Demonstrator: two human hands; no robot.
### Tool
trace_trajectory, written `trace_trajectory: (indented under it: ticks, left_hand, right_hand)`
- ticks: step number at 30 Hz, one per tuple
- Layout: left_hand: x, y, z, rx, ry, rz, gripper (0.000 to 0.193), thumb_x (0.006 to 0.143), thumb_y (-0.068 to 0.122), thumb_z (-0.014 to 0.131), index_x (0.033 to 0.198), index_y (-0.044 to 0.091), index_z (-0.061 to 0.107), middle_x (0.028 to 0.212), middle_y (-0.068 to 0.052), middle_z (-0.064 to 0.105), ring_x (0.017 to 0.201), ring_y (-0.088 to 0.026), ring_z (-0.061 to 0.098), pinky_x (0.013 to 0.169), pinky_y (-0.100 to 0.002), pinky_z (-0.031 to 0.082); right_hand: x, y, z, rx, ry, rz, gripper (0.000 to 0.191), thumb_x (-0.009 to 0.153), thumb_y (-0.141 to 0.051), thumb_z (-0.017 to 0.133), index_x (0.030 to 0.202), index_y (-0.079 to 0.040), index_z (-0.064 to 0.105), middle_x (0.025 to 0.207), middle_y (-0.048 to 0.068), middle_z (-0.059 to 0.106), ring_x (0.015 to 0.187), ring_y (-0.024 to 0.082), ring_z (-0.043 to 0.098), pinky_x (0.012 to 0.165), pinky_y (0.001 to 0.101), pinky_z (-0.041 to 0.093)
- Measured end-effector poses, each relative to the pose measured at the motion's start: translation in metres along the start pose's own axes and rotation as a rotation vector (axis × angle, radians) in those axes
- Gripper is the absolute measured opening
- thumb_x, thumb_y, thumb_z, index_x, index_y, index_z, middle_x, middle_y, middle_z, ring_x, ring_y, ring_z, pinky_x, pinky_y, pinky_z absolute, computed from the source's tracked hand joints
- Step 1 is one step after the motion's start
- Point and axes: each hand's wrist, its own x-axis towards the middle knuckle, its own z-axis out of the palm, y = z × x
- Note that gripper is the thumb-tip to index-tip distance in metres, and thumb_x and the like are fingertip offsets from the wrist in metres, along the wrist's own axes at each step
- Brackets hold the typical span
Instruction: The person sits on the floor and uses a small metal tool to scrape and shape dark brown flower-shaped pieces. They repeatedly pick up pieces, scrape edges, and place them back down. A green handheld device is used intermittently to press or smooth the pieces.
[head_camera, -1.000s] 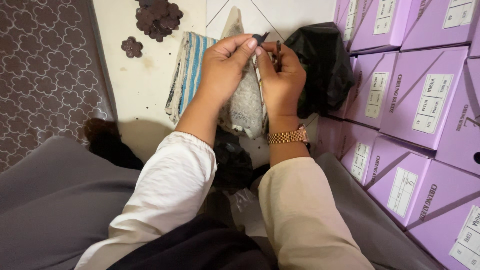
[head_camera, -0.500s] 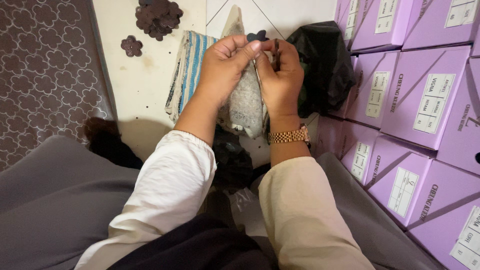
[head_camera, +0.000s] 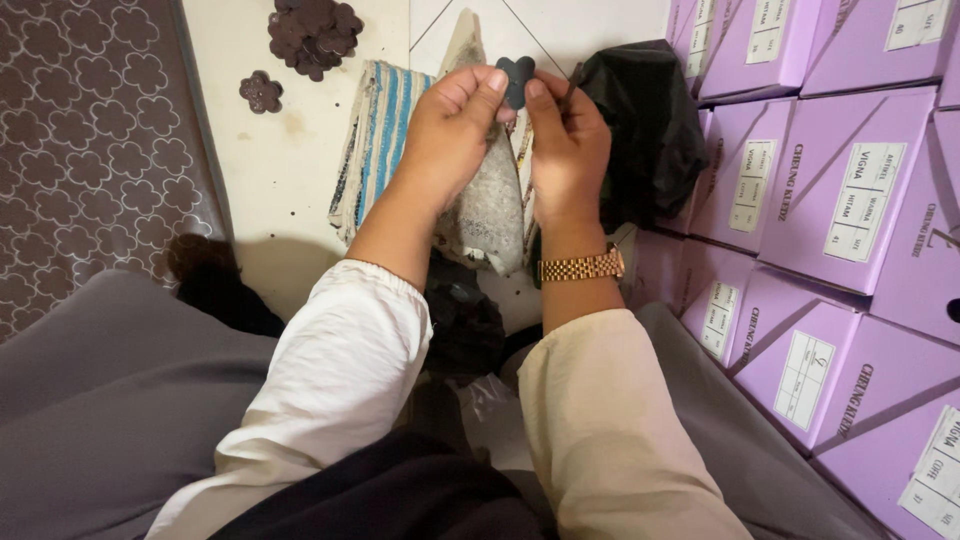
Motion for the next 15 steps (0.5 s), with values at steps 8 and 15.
trace_trajectory:
  ticks: [8,15]
  left_hand:
    - [0.003,0.009,0.0,-0.019,0.101,0.199,0.016,0.104,0.017,0.065,0.118,0.01,0.068,0.093,0.003,0.068,0.085,-0.007,0.058,0.079,-0.022,0.05]
    - [-0.012,0.032,-0.006,0.539,0.16,0.689,0.025,0.097,0.003,0.072,0.119,0.014,0.072,0.124,-0.002,0.062,0.117,-0.017,0.061,0.11,-0.032,0.05]
  right_hand:
    - [0.001,-0.015,0.005,0.035,0.066,0.141,0.023,0.093,-0.018,0.078,0.103,0.002,0.074,0.076,-0.005,0.061,0.059,0.002,0.042,0.051,0.0207,0.03]
    - [0.002,-0.017,0.005,0.117,0.08,0.126,0.018,0.093,-0.015,0.079,0.1,0.001,0.074,0.075,-0.005,0.061,0.059,0.003,0.046,0.052,0.021,0.031]
